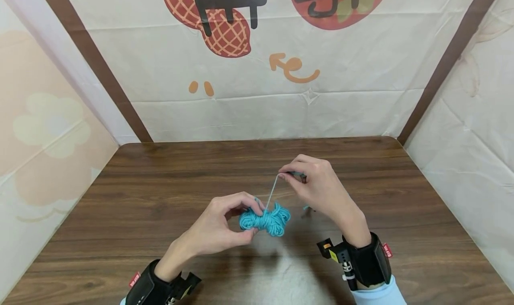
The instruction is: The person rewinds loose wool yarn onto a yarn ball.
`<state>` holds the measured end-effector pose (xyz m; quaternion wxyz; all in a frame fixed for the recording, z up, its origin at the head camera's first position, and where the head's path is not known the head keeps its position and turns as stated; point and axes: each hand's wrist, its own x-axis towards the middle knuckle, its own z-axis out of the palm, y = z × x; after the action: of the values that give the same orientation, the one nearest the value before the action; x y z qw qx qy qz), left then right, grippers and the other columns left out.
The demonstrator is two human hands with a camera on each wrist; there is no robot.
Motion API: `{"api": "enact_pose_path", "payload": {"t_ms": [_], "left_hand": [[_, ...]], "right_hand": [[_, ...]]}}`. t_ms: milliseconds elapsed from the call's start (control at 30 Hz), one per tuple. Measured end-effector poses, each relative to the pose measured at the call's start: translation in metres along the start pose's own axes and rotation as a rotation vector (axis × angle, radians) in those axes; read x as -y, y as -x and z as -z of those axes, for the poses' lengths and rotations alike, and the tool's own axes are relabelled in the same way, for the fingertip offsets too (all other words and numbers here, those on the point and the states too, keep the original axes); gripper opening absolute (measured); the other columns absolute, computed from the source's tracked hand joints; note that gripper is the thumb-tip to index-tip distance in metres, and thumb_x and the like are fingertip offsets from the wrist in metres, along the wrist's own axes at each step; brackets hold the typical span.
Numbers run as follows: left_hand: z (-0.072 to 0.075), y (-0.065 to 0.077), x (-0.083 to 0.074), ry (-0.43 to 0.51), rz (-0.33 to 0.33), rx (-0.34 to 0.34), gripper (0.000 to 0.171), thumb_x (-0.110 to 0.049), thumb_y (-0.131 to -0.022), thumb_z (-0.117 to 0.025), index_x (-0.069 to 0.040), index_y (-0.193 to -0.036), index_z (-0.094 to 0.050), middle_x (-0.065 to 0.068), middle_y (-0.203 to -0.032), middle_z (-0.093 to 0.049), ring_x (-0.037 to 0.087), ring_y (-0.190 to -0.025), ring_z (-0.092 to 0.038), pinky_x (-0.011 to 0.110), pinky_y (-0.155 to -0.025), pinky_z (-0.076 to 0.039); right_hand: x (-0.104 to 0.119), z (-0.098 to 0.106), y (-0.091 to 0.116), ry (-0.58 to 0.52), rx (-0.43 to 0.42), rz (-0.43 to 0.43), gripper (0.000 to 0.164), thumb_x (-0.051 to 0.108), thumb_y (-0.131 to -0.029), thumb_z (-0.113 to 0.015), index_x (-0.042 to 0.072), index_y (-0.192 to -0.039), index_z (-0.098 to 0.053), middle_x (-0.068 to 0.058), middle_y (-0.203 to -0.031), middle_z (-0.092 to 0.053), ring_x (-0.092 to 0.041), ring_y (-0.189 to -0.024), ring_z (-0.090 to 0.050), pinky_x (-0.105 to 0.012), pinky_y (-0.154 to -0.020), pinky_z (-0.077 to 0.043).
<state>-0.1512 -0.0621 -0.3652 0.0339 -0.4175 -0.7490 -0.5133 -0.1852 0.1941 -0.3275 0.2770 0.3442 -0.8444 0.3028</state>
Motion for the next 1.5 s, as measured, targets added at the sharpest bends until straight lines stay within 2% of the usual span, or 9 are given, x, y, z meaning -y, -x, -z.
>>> {"api": "enact_pose_path", "payload": {"t_ms": [333,533,633,733,867,967,1100,1267,1500], "left_hand": [[0.003,0.002,-0.004,0.056,-0.047,0.035,0.031,-0.001,-0.080,-0.077,-0.014,-0.106,-0.067,0.002,-0.107,-0.071,0.008,-0.093,-0.066,0.027,-0.082,-0.062],[0.002,0.001,-0.010,0.228,-0.053,0.011,0.031,0.004,-0.081,-0.077,-0.009,-0.107,-0.064,0.010,-0.110,-0.068,0.009,-0.096,-0.067,0.030,-0.081,-0.064],[0.006,-0.005,-0.016,0.351,-0.059,-0.088,0.033,0.009,-0.080,-0.075,0.000,-0.108,-0.062,0.018,-0.112,-0.066,0.010,-0.096,-0.067,0.030,-0.079,-0.064],[0.014,-0.016,-0.019,0.426,-0.029,-0.274,0.035,0.012,-0.079,-0.073,0.009,-0.112,-0.059,0.015,-0.112,-0.065,0.010,-0.094,-0.069,0.027,-0.076,-0.063],[0.028,-0.034,-0.012,0.406,0.059,-0.515,0.036,0.010,-0.083,-0.072,0.010,-0.116,-0.059,0.005,-0.111,-0.066,0.011,-0.093,-0.072,0.023,-0.075,-0.063],[0.036,-0.047,-0.002,0.341,0.115,-0.583,0.033,0.005,-0.086,-0.075,0.006,-0.117,-0.062,0.008,-0.110,-0.067,0.014,-0.096,-0.073,0.026,-0.081,-0.063],[0.040,-0.052,0.013,0.211,0.163,-0.585,0.032,-0.001,-0.087,-0.078,0.000,-0.116,-0.065,0.013,-0.114,-0.068,0.019,-0.101,-0.074,0.028,-0.086,-0.063],[0.036,-0.045,0.031,0.013,0.183,-0.530,0.031,-0.006,-0.086,-0.080,-0.005,-0.114,-0.067,0.012,-0.113,-0.071,0.021,-0.099,-0.073,0.027,-0.085,-0.063],[0.028,-0.033,0.041,-0.216,0.122,-0.268,0.029,-0.007,-0.084,-0.080,-0.010,-0.111,-0.069,0.005,-0.108,-0.072,0.017,-0.086,-0.067,0.036,-0.073,-0.062]], "right_hand": [[-0.006,0.006,-0.002,0.028,-0.033,0.001,0.020,-0.002,-0.080,-0.082,0.010,-0.096,-0.080,0.003,-0.087,-0.074,-0.002,-0.066,-0.057,-0.012,-0.058,-0.041],[-0.012,0.009,0.006,0.010,-0.032,-0.084,0.020,-0.002,-0.081,-0.082,0.010,-0.096,-0.080,0.003,-0.086,-0.075,-0.002,-0.065,-0.055,-0.012,-0.057,-0.041],[-0.017,0.007,0.009,-0.022,0.007,-0.119,0.017,-0.001,-0.084,-0.080,0.011,-0.097,-0.079,0.003,-0.086,-0.074,-0.002,-0.064,-0.052,-0.013,-0.056,-0.041],[-0.019,0.002,0.011,-0.043,0.060,-0.114,0.016,-0.001,-0.087,-0.077,0.011,-0.098,-0.079,0.004,-0.086,-0.074,0.000,-0.064,-0.052,-0.014,-0.056,-0.042],[-0.015,-0.008,0.011,-0.068,0.119,-0.052,0.014,0.001,-0.088,-0.076,0.011,-0.097,-0.079,0.003,-0.084,-0.074,0.002,-0.062,-0.051,-0.013,-0.055,-0.042],[-0.006,-0.016,0.011,-0.107,0.155,0.003,0.013,0.002,-0.089,-0.076,0.011,-0.097,-0.079,0.004,-0.082,-0.073,0.003,-0.062,-0.050,-0.011,-0.053,-0.042],[0.009,-0.021,0.011,-0.126,0.191,0.053,0.013,0.002,-0.088,-0.077,0.011,-0.096,-0.079,0.006,-0.082,-0.070,0.005,-0.063,-0.051,-0.008,-0.055,-0.042],[0.026,-0.016,0.011,-0.107,0.243,0.052,0.013,0.004,-0.087,-0.078,0.014,-0.096,-0.078,0.011,-0.080,-0.066,0.008,-0.062,-0.049,-0.007,-0.053,-0.041],[0.041,-0.004,0.006,-0.074,0.226,0.116,0.019,0.001,-0.086,-0.078,0.017,-0.093,-0.076,0.013,-0.081,-0.063,0.009,-0.061,-0.043,-0.006,-0.055,-0.039]]}}
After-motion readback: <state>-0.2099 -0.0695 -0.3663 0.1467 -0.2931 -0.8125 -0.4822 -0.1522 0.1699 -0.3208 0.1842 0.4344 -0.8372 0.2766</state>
